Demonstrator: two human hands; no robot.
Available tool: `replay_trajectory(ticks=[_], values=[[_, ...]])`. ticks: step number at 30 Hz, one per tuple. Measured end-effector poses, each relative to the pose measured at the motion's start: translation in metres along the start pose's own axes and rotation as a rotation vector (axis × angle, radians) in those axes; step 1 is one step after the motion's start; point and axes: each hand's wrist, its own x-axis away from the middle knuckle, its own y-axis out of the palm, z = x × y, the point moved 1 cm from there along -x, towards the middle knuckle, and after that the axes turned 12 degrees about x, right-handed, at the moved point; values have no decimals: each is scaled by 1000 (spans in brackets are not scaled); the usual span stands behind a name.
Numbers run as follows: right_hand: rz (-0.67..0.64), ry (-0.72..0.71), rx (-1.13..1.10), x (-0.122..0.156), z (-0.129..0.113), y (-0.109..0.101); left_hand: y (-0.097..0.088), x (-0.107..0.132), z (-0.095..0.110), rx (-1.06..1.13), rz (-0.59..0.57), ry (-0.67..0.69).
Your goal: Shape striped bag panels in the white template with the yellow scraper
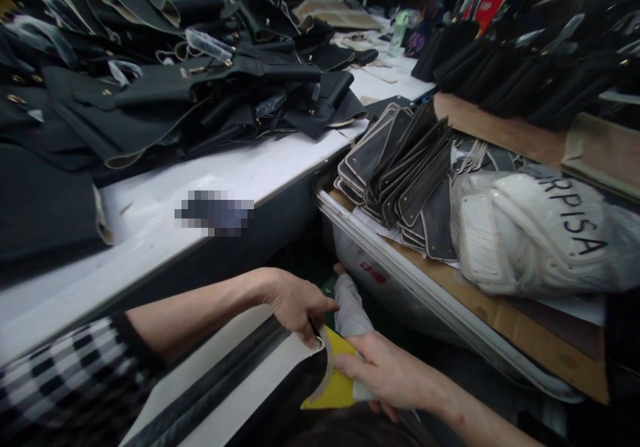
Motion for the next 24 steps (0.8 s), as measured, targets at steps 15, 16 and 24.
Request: replay_trajectory(ticks=[15, 16, 24], values=[[75, 134, -212, -11, -15, 35, -9, 4, 0, -190, 1, 73], [95, 135, -215, -12, -16, 38, -9, 4, 0, -191, 5, 86], [124, 201, -269, -17, -26, 48, -10, 2, -3, -192, 23, 149]])
